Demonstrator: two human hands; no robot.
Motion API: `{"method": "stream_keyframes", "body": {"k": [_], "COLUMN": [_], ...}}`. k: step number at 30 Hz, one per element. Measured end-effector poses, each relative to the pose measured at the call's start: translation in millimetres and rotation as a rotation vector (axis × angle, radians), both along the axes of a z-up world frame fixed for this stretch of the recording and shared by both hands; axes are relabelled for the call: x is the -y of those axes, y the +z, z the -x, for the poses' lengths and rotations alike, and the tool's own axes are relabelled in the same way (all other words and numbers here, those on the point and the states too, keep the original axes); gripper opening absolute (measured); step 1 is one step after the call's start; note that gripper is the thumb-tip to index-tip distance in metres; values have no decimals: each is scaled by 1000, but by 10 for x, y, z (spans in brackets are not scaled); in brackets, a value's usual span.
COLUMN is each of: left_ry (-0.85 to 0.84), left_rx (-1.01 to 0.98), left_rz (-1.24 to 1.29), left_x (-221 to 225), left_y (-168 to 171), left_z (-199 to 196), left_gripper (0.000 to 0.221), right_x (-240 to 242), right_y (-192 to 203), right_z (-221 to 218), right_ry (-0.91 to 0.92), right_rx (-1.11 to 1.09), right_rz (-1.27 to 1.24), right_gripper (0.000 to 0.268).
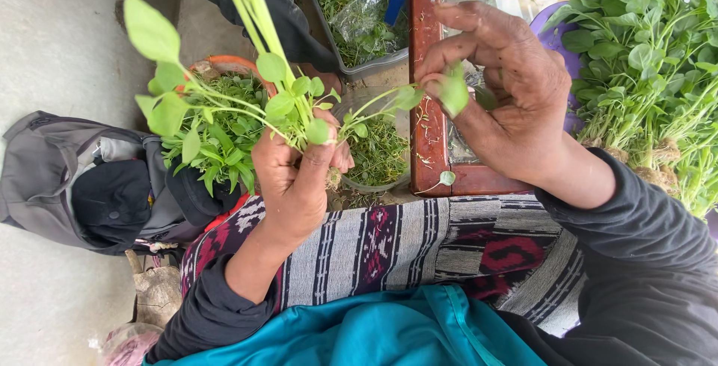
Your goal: The person sits on the floor and trims the roots and lower leaves of green leafy vegetables by hand. They hold bunches of the vegetables, pull off unwanted parts, and place the cleaned stems into a purple tray.
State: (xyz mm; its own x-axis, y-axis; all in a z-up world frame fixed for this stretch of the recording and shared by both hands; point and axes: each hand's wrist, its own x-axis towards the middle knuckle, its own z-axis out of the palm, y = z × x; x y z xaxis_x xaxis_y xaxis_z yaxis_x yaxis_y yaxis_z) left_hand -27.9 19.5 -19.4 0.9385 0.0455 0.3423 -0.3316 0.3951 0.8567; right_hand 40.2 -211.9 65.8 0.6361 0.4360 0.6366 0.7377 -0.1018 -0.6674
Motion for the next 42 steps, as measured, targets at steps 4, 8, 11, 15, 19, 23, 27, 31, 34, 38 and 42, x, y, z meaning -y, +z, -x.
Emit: {"method": "stream_keyframes", "body": {"k": [4, 8, 11, 15, 19, 23, 27, 31, 34, 38, 42], "left_ry": [49, 37, 26, 34, -15, -21, -20, -29, -26, 97, 238], "left_rx": [-127, -15, -38, -32, -28, -90, -86, -60, -60, -10, 90], "left_rz": [-119, -252, -222, -222, -172, -159, -171, -209, -220, -396, -565], "left_x": [-8, 1, 20, 28, 47, 73, 95, 115, 179, 190, 165], "left_y": [111, 142, 115, 61, 4, -19, -25, -14, 14, 53, 49], "left_z": [26, -10, -10, -14, -3, -7, 2, 4, 3, -10, -65], "left_gripper": [15, 10, 8, 9, 14, 15, 13, 7, 9, 11, 11], "right_x": [-20, 59, 106, 114, 11, -139, -192, -208, -180, -133, -63], "right_y": [85, 141, 100, 77, 118, 123, 108, 16, -80, -140, -17], "right_z": [-11, 35, 19, -83, -66, 78, 103, 91, 80, -55, -79], "right_ry": [-75, -150, -139, -171, -201, -141, -129, -93, -55, -9, 15], "right_rx": [87, 236, 243, 423, 685, 684, 668, 590, 452, 206, -208], "right_rz": [28, 145, 160, 165, 287, 464, 491, 475, 442, 297, -5], "right_gripper": [32, 14, 13, 18, 22, 28, 30, 28, 26, 20, 9]}}
